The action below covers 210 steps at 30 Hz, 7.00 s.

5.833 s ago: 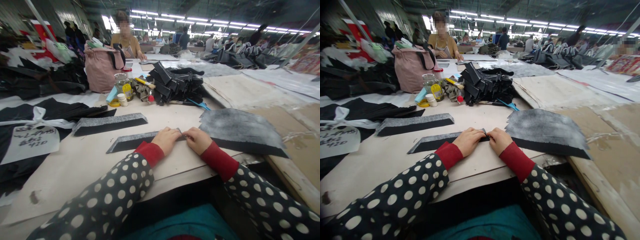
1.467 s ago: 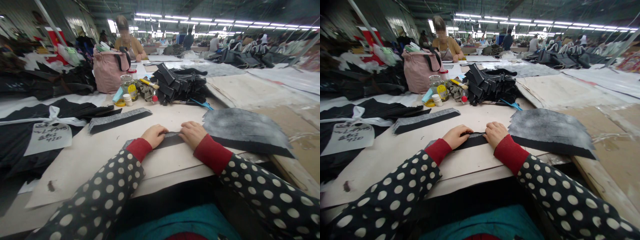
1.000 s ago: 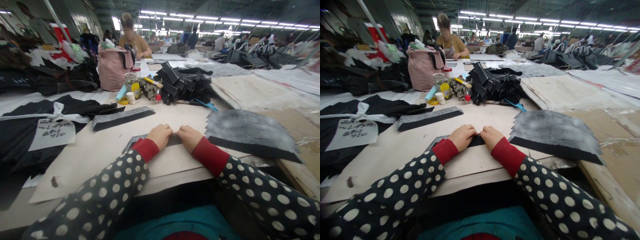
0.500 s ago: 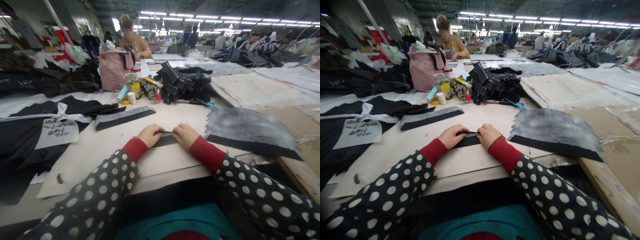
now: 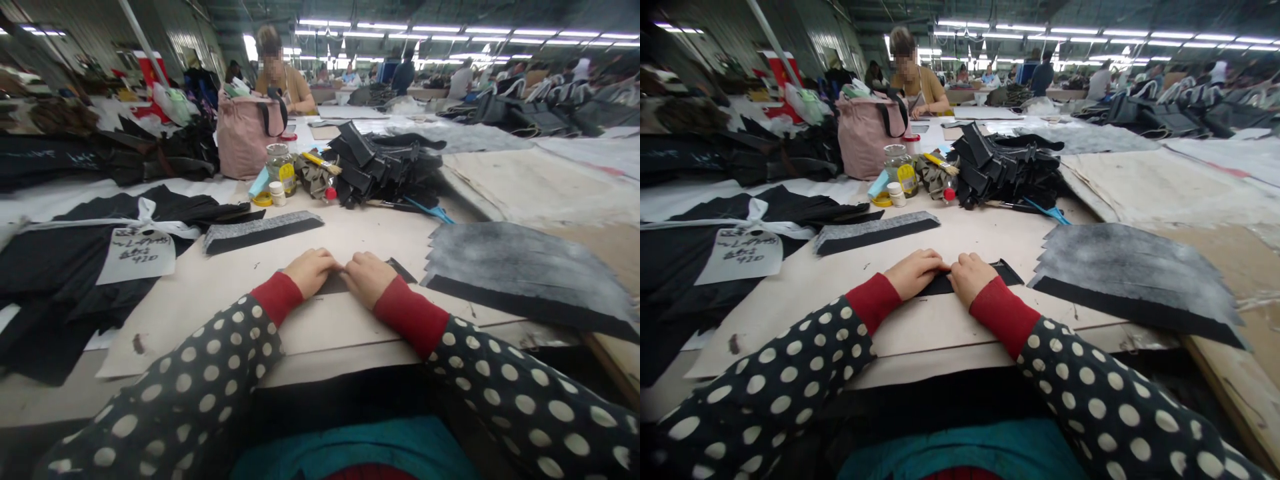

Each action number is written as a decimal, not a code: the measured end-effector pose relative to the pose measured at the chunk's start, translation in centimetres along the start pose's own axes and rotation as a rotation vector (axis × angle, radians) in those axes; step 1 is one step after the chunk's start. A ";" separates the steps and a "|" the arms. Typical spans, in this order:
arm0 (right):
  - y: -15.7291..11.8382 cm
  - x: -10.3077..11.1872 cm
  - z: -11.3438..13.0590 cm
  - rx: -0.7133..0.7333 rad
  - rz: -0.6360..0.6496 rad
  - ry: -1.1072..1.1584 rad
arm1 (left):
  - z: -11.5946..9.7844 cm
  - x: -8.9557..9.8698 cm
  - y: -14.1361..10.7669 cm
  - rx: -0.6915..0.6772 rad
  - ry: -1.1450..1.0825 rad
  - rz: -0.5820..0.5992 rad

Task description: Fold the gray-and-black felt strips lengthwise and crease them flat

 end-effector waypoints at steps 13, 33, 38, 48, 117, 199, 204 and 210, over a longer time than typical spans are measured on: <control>1.4 -0.7 1.0 0.050 0.003 0.295 | 3.2 1.8 -2.3 0.188 -0.084 -0.091; 2.8 -0.6 3.2 0.051 0.023 0.271 | 5.3 3.3 -4.9 0.255 -0.129 -0.068; 3.1 -0.6 4.4 0.127 0.035 0.305 | 4.4 3.1 -4.7 0.158 -0.055 -0.078; 2.4 -0.3 6.0 0.165 -0.019 0.109 | 1.4 2.2 -5.8 0.015 0.415 0.106; 3.0 -0.2 2.0 0.255 -0.074 0.279 | 2.9 4.9 -2.5 0.009 0.096 -0.220; 3.5 -0.6 1.7 0.173 -0.004 0.263 | 2.7 2.0 -1.4 0.124 0.124 -0.058; 2.9 -0.7 3.0 0.220 0.009 0.099 | -0.2 1.1 -1.8 -0.045 0.431 0.069; 1.6 -0.4 3.7 0.140 -0.049 0.052 | -1.4 0.9 -2.1 -0.104 0.548 0.166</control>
Point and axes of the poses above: each hand's wrist, its own y-axis towards the middle knuckle, its own x-axis out of the back of the hand, z = x × y, the point moved 10 cm from there along y, towards the middle knuckle, and after that the axes turned 4 degrees about -z, right-handed, at the moved point
